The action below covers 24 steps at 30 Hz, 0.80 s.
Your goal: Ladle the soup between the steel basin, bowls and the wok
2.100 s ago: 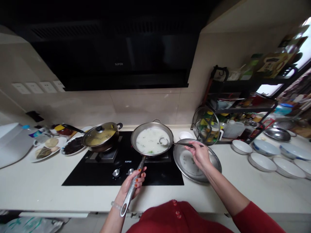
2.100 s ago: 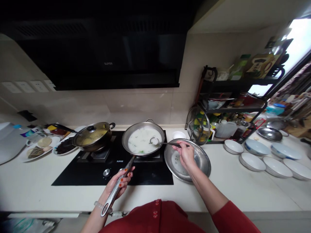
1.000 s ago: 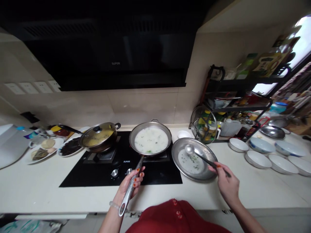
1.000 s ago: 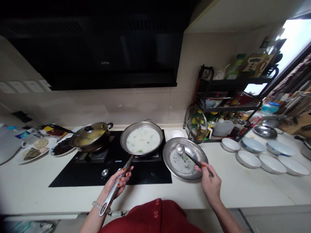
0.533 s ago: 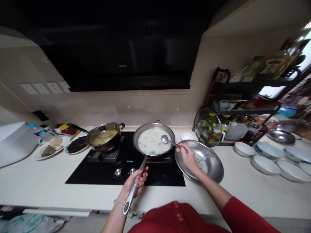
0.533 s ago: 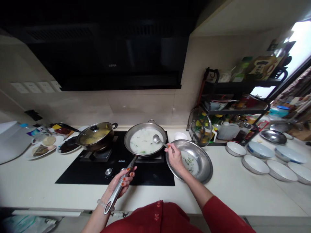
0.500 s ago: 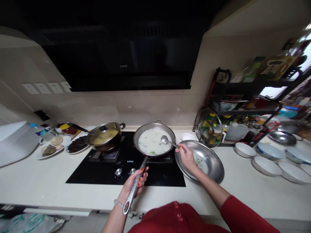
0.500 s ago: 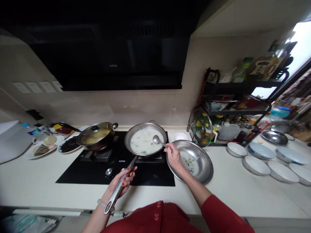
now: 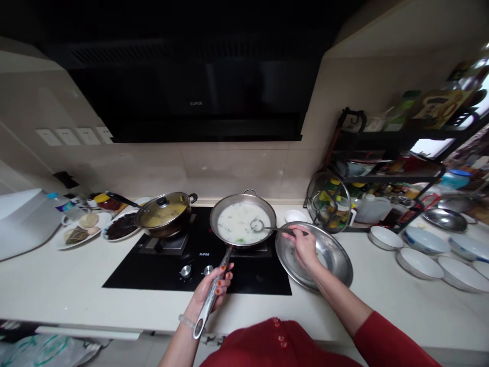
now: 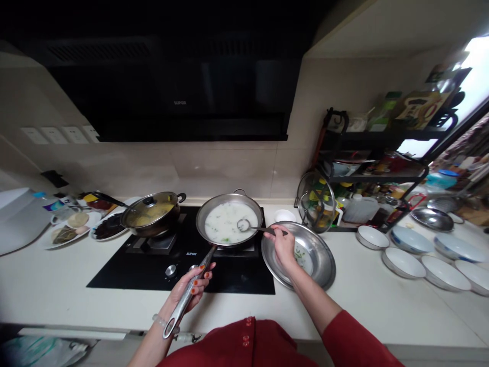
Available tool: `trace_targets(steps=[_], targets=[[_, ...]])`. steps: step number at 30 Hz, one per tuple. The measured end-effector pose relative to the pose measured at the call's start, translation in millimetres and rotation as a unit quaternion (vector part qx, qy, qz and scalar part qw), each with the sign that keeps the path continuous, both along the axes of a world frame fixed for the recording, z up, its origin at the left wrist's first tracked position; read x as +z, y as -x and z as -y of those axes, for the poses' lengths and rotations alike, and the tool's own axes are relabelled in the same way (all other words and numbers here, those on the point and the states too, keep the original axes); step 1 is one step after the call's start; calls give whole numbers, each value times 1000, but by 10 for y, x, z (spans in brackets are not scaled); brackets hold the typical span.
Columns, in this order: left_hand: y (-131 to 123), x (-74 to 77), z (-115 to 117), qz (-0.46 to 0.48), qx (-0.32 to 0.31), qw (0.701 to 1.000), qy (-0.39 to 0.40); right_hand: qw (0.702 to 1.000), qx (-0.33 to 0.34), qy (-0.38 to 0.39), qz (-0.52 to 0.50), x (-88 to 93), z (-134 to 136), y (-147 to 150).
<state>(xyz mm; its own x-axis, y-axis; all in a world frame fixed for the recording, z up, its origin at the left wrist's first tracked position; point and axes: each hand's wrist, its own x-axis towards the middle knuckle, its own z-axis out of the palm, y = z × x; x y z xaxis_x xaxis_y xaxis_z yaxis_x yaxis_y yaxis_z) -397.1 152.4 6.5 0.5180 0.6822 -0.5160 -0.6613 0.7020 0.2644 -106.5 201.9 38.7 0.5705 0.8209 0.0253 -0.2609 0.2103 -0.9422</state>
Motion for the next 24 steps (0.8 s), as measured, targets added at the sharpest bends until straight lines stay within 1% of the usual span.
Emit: trace_targets(steps=[3, 7, 9, 14, 17, 19, 22, 24], targets=[[22, -40, -7, 2, -6, 1000, -9, 1000, -8, -11, -22, 23, 30, -34], [64, -142, -22, 12, -20, 999, -27, 999, -20, -4, -45, 51, 65, -76], [72, -170, -25, 15, -19, 999, -27, 999, -21, -2, -49, 82, 82, -98], [56, -147, -19, 7, -9, 1000, -27, 998, -18, -11, -55, 195, 131, -191], [48, -122, -14, 0, -10, 999, -31, 997, -16, -18, -67, 267, 193, -312], [47, -115, -11, -2, -9, 1000, -30, 998, -18, -22, -58, 314, 262, -425], [51, -118, -8, 3, -3, 1000, -30, 998, -44, -29, -38, 364, 410, -615], [52, -121, -5, 7, 0, 1000, -29, 996, -71, -25, -36, 361, 528, -734]])
